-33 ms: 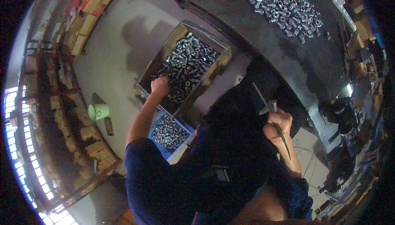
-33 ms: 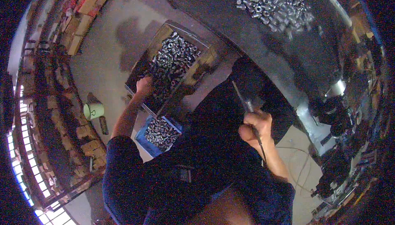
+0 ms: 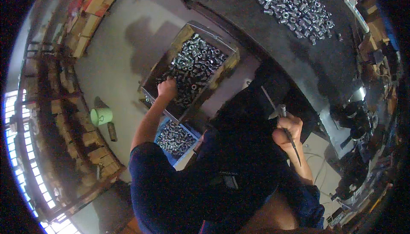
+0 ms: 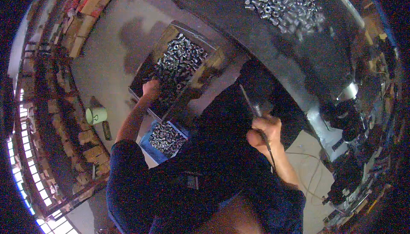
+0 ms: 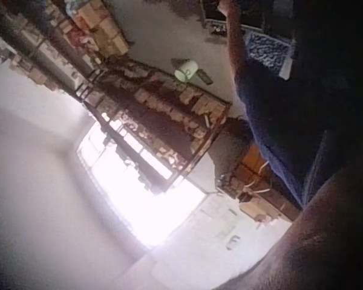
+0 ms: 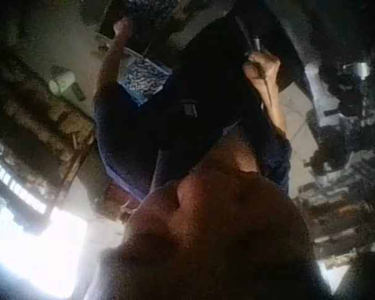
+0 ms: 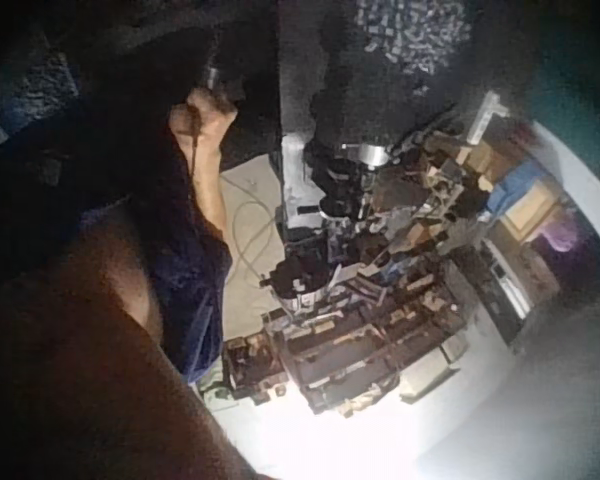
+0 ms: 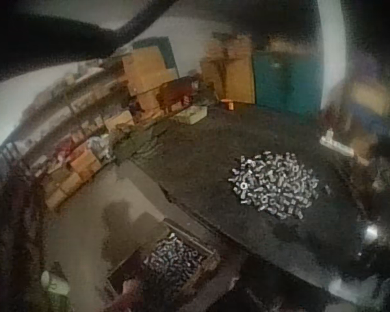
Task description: The person repeatedly picks small metal components from a tray and table, inserts them into a cylindrical tool, and uses a screwdriver to tighten or adjust them. The person then places the assembled parts onto the table and repeats the cycle.
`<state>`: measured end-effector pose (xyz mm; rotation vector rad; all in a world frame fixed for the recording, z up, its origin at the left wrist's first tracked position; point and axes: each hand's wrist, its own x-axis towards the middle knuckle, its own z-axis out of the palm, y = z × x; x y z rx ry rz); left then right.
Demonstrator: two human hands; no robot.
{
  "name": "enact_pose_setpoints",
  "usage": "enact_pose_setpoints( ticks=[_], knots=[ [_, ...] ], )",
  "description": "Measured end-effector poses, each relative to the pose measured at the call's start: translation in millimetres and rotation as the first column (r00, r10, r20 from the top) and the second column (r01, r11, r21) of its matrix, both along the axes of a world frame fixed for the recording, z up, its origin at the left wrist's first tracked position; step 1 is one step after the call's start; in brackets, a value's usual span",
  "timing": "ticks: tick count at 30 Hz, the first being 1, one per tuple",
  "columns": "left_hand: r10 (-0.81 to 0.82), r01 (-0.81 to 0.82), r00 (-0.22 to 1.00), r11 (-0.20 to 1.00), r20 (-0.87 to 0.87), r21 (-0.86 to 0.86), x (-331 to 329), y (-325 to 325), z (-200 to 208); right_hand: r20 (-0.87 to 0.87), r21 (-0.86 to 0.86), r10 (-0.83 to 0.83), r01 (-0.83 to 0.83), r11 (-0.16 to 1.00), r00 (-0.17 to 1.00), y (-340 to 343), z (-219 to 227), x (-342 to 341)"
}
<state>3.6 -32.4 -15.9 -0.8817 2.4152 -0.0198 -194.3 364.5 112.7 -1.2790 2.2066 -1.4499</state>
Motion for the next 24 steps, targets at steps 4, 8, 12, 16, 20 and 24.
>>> enact_pose_setpoints(
  ticks=[4, 8, 12, 16, 20, 24],
  knots=[
    [-0.233, 0.231, 0.971, 0.972, -0.053, -0.047, 3, -3, -39, -0.026, -0.010, 0.023, -0.024, 1.000, 0.999, 2, 1, 0],
    [-0.143, 0.141, 0.986, 0.990, -0.084, -0.028, 1, -4, -27, -0.014, -0.030, -0.008, 0.008, 1.000, 1.000, 7, -6, 3],
    [-0.124, 0.191, 0.872, 0.977, -0.473, 0.098, -23, 13, 15, 0.011, -0.062, 0.026, -0.025, 0.998, 1.000, 6, 0, 1],
    [0.029, 0.402, 0.516, 0.874, -0.856, 0.272, -69, 76, 84, 0.087, 0.021, 0.135, -0.137, 0.990, 0.987, -6, 3, 1],
    [0.168, 0.567, 0.564, 0.634, -0.808, 0.527, -104, 145, 131, 0.134, 0.051, 0.348, -0.357, 0.933, 0.928, -12, -1, -3],
    [0.096, 0.598, 0.634, 0.569, -0.767, 0.565, -125, 167, 144, 0.166, 0.093, 0.302, -0.320, 0.943, 0.939, -12, -1, -4]
  ],
)
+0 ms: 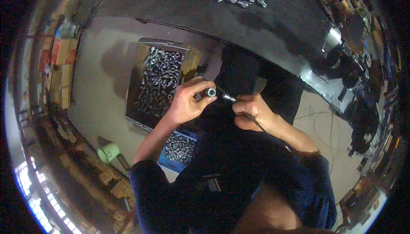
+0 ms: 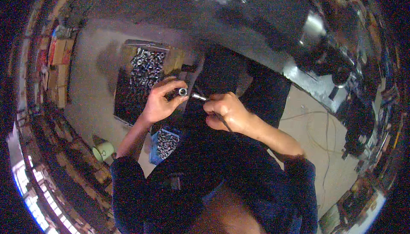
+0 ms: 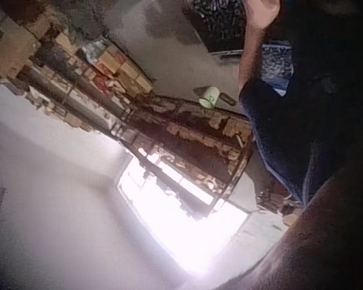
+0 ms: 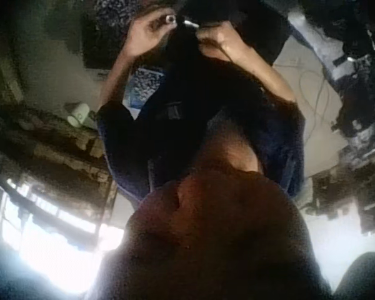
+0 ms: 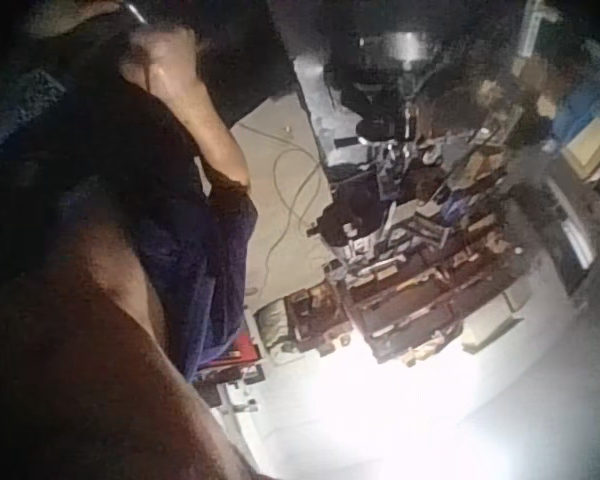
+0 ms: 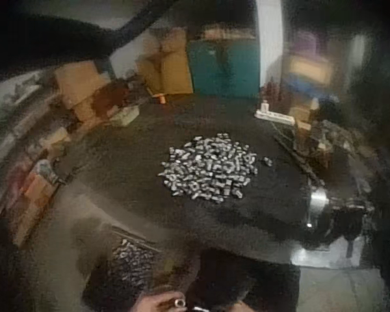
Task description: The person repeatedly picks small metal components from a tray and table, inserts them into a cylindrical tool, and uses a screwdriver to tighten or adjust them. The person then places the assembled parts onto the table and repeats the cycle.
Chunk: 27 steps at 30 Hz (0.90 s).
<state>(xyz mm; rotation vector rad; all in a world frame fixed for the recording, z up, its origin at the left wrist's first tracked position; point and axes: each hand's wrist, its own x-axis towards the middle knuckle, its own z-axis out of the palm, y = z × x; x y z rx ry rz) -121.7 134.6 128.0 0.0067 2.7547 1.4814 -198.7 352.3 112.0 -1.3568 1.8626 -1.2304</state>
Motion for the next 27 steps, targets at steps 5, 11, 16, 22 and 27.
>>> enact_pose_setpoints(
  ticks=[5, 11, 16, 22, 27],
  knots=[
    [-0.034, 0.034, 0.999, 0.999, -0.026, 0.032, -12, 11, 3, 0.003, -0.006, -0.050, 0.050, 0.999, 0.999, 3, -2, -1],
    [-0.068, 0.059, 0.994, 0.991, -0.079, -0.117, -14, 16, 7, 0.033, -0.013, -0.047, 0.047, 0.999, 0.998, -2, -7, -1],
    [-0.270, 0.188, 0.953, 0.881, -0.136, -0.435, -16, 21, 13, 0.014, 0.065, -0.035, 0.034, 0.997, 0.999, 0, -6, 0],
    [-0.293, 0.237, 0.949, 0.903, -0.112, -0.358, -22, 24, 12, 0.053, 0.119, -0.042, 0.035, 0.992, 0.998, 6, -3, -3],
    [-0.162, 0.079, 0.947, 0.954, 0.277, 0.288, -19, 5, 12, -0.101, 0.149, -0.103, 0.118, 0.982, 0.990, 9, 7, 0]
  ],
)
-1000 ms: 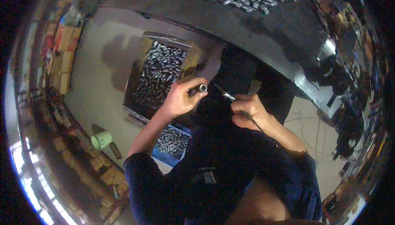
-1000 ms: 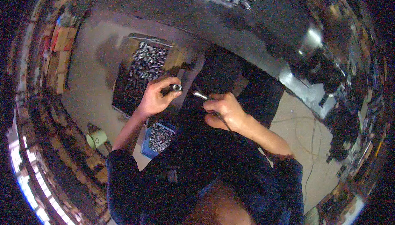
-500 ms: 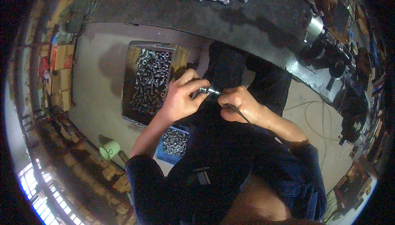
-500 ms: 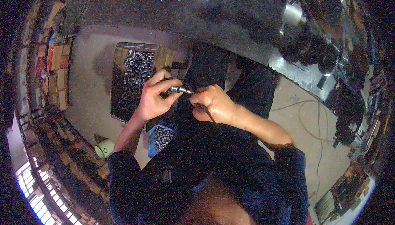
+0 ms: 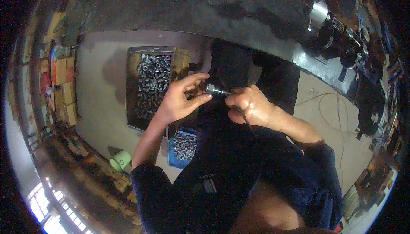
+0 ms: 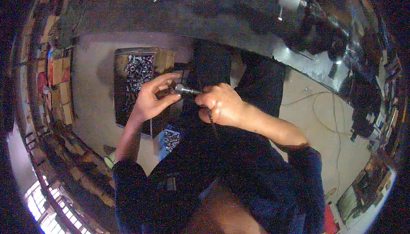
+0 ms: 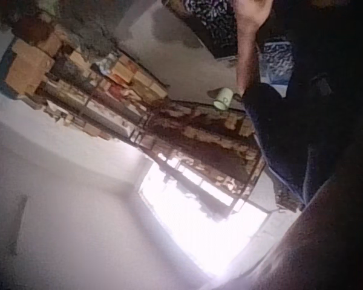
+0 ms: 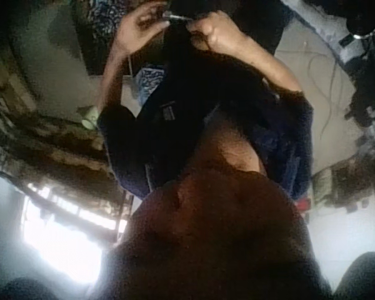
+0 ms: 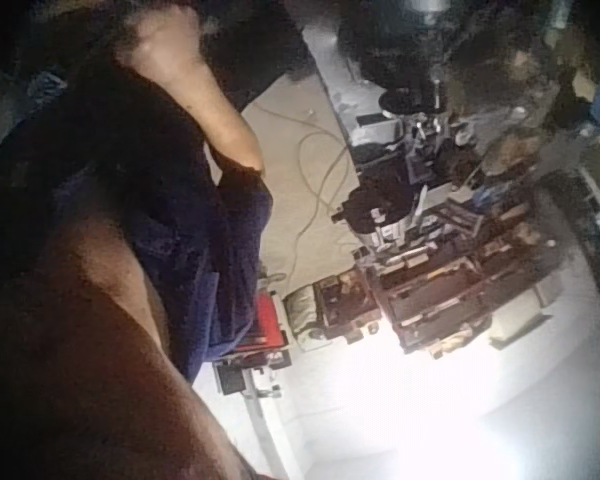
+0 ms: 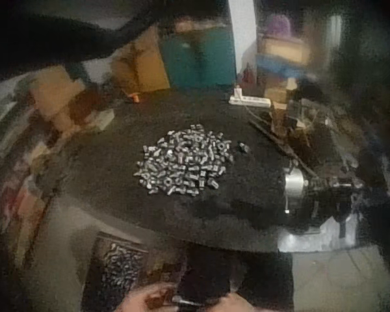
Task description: The person repeatedly picks small metal components from a tray and table, inserts them into a cylindrical tool, and uses a screwdriver to tighten or adjust them. The person then places the assembled parts onto the table and repeats the cycle.
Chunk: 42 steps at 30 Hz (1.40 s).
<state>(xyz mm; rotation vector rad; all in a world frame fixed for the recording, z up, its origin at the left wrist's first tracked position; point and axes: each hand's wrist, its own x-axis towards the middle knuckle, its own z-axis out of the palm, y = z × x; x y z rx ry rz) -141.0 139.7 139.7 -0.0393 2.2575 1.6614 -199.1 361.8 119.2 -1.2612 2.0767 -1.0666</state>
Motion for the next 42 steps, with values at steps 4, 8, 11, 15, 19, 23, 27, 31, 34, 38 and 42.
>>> enact_pose_setpoints(
  ticks=[4, 8, 11, 15, 19, 23, 27, 31, 34, 38, 42],
  knots=[
    [0.093, -0.115, 0.983, 0.985, 0.160, 0.131, 3, 11, -1, -0.109, 0.082, -0.007, 0.016, 0.996, 0.994, -3, 0, 4],
    [0.061, -0.089, 0.988, 0.976, 0.142, 0.201, -2, 14, -6, 0.024, 0.052, 0.013, -0.015, 0.999, 1.000, -2, -3, 0],
    [0.045, -0.085, 0.987, 0.962, 0.156, 0.259, -6, 11, -4, 0.171, -0.095, 0.061, -0.045, 0.994, 0.983, 0, -11, -6],
    [0.150, -0.156, 0.988, 0.962, 0.045, 0.225, -12, -3, 1, 0.273, -0.244, 0.090, -0.022, 0.970, 0.958, 13, -16, -14],
    [0.071, -0.226, 0.939, 0.865, -0.337, -0.448, -18, -6, -8, 0.181, -0.353, 0.039, 0.027, 0.935, 0.983, 27, 13, -14],
    [0.054, -0.277, 0.917, 0.800, -0.395, -0.533, -15, 1, -14, 0.039, -0.479, 0.035, -0.013, 0.877, 0.999, 23, 27, -8],
    [-0.006, -0.246, 0.909, 0.799, -0.416, -0.548, -17, 4, -14, -0.040, -0.569, 0.011, -0.032, 0.822, 0.999, 16, 23, -5],
    [-0.009, -0.254, 0.906, 0.787, -0.422, -0.562, -17, 9, -12, 0.073, -0.540, 0.008, 0.033, 0.841, 0.997, 10, 15, -4],
    [-0.029, -0.223, 0.914, 0.797, -0.405, -0.562, -15, 12, -14, 0.125, -0.424, 0.067, -0.007, 0.906, 0.990, 11, 19, -11],
    [-0.115, -0.194, 0.858, 0.830, -0.500, -0.524, -25, 30, -21, 0.026, -0.317, -0.009, 0.016, 0.948, 1.000, -9, 1, -11],
    [-0.178, -0.074, 0.923, 0.789, -0.342, -0.610, -48, 24, -20, -0.131, -0.319, -0.123, 0.076, 0.945, 0.984, -1, -5, -13]
  ],
)
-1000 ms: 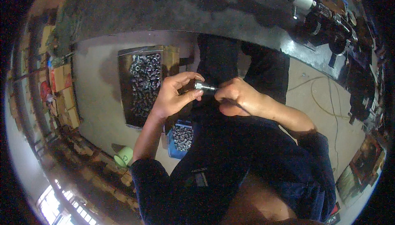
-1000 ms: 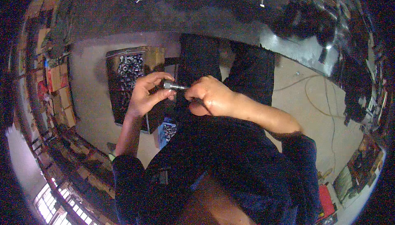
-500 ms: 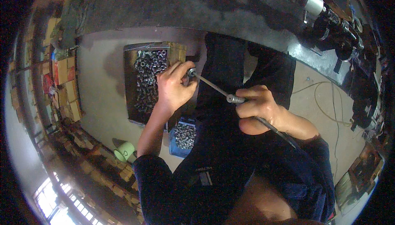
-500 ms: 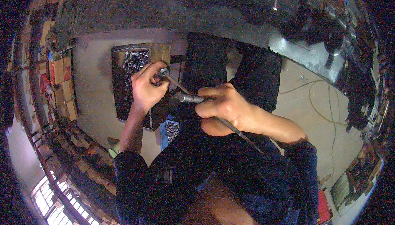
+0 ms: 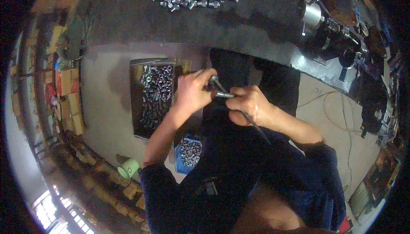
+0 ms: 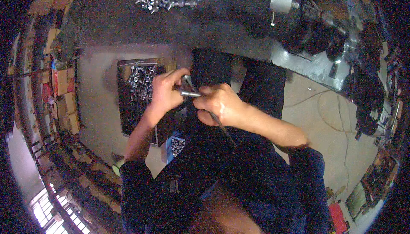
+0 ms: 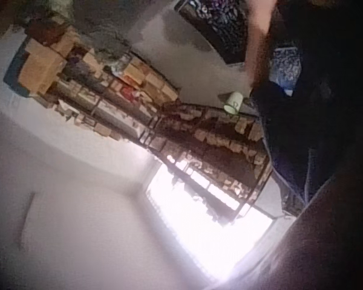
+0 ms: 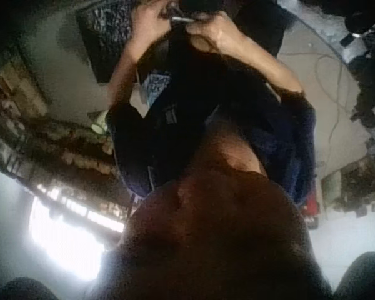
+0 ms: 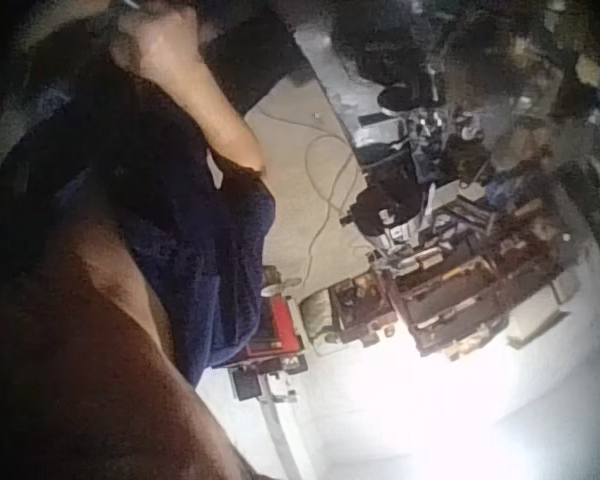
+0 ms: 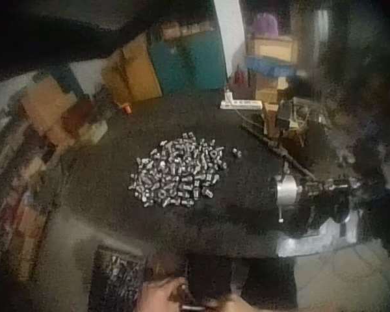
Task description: The person repeatedly picks small metal components from a tray and table, inserts them into a cylindrical tool, and uses a screwdriver to tighten or adjust them. The person then places the assembled parts onto the table and repeats the cycle.
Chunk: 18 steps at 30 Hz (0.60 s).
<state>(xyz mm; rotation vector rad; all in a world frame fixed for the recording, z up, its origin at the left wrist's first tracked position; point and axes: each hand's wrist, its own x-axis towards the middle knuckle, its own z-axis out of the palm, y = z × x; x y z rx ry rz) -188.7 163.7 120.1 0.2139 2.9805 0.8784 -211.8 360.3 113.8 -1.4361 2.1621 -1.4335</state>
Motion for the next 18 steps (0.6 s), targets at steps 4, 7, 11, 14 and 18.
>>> enact_pose_setpoints(
  ticks=[4, 7, 11, 14, 18],
  knots=[
    [0.040, -0.045, 0.998, 0.988, -0.039, -0.149, -53, -9, -14, -0.049, -0.005, -0.128, 0.127, 0.992, 0.991, 27, 11, 3],
    [0.083, -0.088, 0.985, 0.996, -0.152, -0.030, -120, -10, -23, 0.027, -0.030, -0.082, 0.082, 0.996, 0.996, 42, 2, 0],
    [0.133, -0.088, 0.969, 0.973, -0.207, 0.215, -207, -4, -13, 0.173, -0.046, -0.112, 0.122, 0.992, 0.979, 37, 3, 8],
    [0.174, -0.058, 0.982, 0.641, -0.072, 0.765, -229, -3, 8, 0.121, -0.051, -0.097, 0.103, 0.993, 0.988, 37, -4, 9],
    [0.220, -0.043, 0.964, 0.688, -0.152, 0.724, -201, -22, 22, 0.135, -0.039, -0.092, 0.099, 0.994, 0.987, 37, 3, 8]
  ],
)
